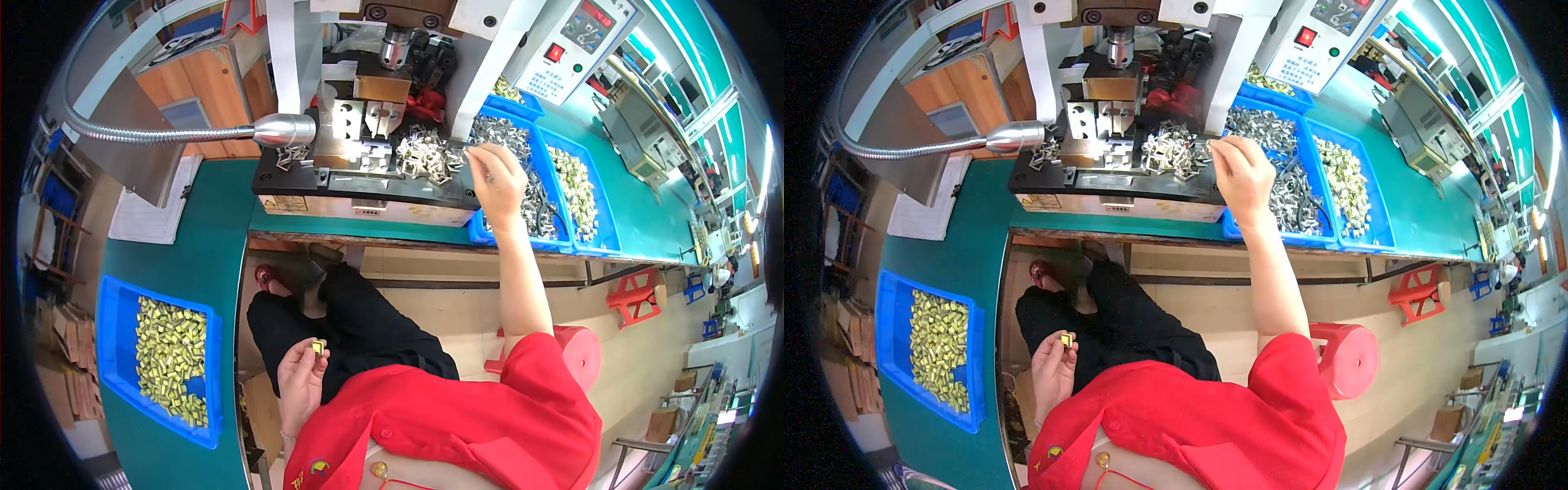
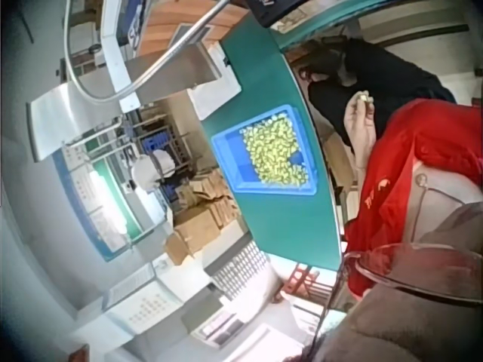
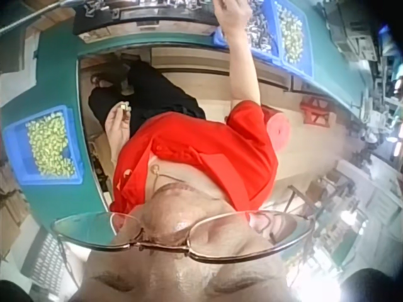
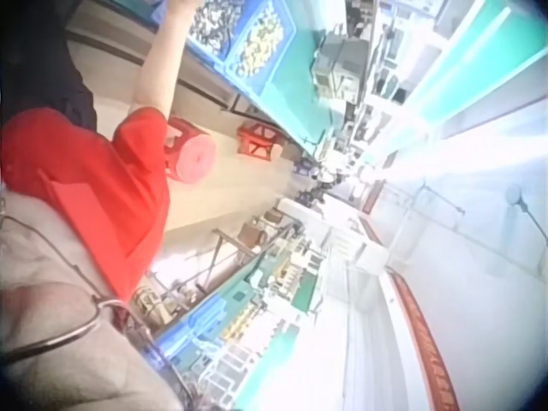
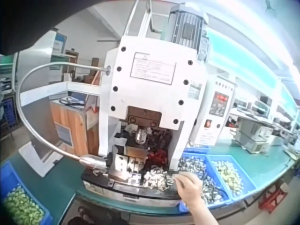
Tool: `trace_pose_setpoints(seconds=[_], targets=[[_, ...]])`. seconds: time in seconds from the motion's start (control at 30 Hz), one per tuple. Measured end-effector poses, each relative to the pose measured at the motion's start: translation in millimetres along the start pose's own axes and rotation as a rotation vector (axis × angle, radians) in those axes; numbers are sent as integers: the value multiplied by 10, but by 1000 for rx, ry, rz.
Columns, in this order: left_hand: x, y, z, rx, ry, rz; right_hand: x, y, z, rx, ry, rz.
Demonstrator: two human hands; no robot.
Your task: Assembling and inspecting small electronic components using a crimping machine at an electronics factory workstation.
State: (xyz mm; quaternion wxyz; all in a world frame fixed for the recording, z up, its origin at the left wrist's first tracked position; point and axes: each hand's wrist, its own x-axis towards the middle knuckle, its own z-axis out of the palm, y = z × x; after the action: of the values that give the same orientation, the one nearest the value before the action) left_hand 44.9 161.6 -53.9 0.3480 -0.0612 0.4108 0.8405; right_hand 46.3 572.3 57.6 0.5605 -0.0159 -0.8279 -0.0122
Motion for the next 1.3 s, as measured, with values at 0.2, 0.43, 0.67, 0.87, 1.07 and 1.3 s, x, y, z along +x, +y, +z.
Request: trace_pose_setpoints(seconds=[0.2, 0.43, 0.67, 0.87, 1.07, 1.3], targets=[[44, -13, 15, 24, 5, -1, -200, -9, -208, 210, -220, 508], [100, -33, 55, 27, -9, -48, -351, 100, -268, 217, -341, 614], [128, -92, -22, 23, 8, -41, -60, 59, -312, 200, -527, 616], [132, -92, -3, 11, 2, -35, -27, 181, -155, 256, -681, 690], [120, -92, -53, 19, 26, -28, -86, 277, -120, 564, -503, 885], [147, -83, 22, 12, 8, -46, -130, 242, -43, 631, -474, 893]])
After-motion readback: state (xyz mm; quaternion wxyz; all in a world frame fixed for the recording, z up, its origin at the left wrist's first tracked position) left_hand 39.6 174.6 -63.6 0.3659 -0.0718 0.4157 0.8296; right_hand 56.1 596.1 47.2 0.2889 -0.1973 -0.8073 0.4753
